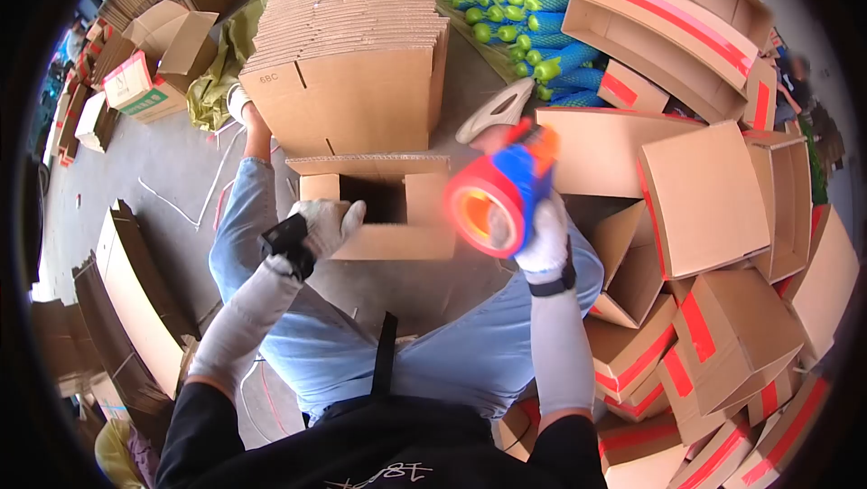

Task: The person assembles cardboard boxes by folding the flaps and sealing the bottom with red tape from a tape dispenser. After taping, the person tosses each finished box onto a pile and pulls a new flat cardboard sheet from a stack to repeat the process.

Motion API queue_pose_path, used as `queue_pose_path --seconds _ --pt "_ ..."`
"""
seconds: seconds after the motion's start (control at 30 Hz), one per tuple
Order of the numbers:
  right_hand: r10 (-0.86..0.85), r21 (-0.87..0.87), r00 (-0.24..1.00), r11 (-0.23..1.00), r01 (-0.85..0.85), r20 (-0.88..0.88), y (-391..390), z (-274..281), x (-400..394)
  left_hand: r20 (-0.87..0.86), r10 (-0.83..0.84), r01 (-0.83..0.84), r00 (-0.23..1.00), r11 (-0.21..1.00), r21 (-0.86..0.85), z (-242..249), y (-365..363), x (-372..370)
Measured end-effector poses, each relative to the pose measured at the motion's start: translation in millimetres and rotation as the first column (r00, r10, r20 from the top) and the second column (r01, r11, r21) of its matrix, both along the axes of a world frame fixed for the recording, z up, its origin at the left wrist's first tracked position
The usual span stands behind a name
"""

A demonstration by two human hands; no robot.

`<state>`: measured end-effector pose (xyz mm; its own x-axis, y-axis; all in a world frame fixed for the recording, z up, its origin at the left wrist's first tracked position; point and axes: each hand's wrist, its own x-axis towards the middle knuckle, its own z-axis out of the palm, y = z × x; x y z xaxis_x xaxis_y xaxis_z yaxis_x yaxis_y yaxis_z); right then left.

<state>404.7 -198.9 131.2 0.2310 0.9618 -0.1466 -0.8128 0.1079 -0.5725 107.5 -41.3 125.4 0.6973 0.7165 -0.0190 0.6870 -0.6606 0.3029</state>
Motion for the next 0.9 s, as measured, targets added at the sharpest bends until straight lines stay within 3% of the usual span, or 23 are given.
queue_pose_path --seconds 0.03,0.1,0.13,0.2,0.3,0.4,0.63,0.67,0.73,0.83,0.9 --pt "-0.027 -0.052 0.994 0.998 0.022 -0.106 -10.5 4.2 3.5 0.058 -0.011 0.009 0.998 1.0 0.027 -11.8 5.4 4.5" --pt "-0.009 -0.053 0.964 0.998 0.024 0.267 -13.8 7.0 -17.1 0.17 -0.046 0.03 0.984 0.995 0.097 -33.7 17.9 15.4" --pt "-0.009 -0.057 0.898 0.998 0.038 0.439 -15.3 8.6 -27.3 0.165 -0.145 0.128 0.976 0.986 0.107 -38.9 19.1 14.3" --pt "0.166 -0.123 0.751 0.986 -0.114 0.639 -11.2 -21.7 -31.9 0.328 -0.195 0.104 0.924 0.956 0.274 -32.4 14.0 9.0" --pt "0.21 -0.163 0.799 0.976 -0.142 0.564 -5.0 -29.4 -41.2 0.275 -0.189 0.008 0.943 0.836 0.549 -12.2 22.4 8.7" --pt "0.414 -0.292 0.683 0.91 -0.295 0.602 -6.7 -24.9 -40.6 0.169 0.129 -0.192 0.977 0.881 0.433 4.8 36.4 18.5" --pt "0.531 -0.428 0.443 0.847 -0.317 0.723 8.5 -4.6 -45.5 -0.019 -0.004 0.007 1.0 0.98 0.2 -17.3 -14.1 -13.0" --pt "0.519 -0.401 0.452 0.853 -0.334 0.726 13.4 -5.5 -45.3 0.021 -0.043 0.039 0.999 0.989 0.141 -43.9 -26.8 -24.1" --pt "0.497 -0.355 0.482 0.863 -0.359 0.721 15.2 -11.6 -45.6 -0.024 -0.034 0.036 0.999 0.994 0.107 -35.6 -30.2 -25.9" --pt "0.47 -0.314 0.681 0.883 -0.35 0.562 27.7 -4.2 -42.6 0.0 0.052 -0.051 0.999 0.988 0.146 -43.0 -31.5 -13.8" --pt "0.468 -0.269 0.678 0.883 -0.385 0.567 51.3 9.8 -35.3 0.021 0.035 -0.037 0.999 0.991 0.132 -46.0 -30.9 -15.7"
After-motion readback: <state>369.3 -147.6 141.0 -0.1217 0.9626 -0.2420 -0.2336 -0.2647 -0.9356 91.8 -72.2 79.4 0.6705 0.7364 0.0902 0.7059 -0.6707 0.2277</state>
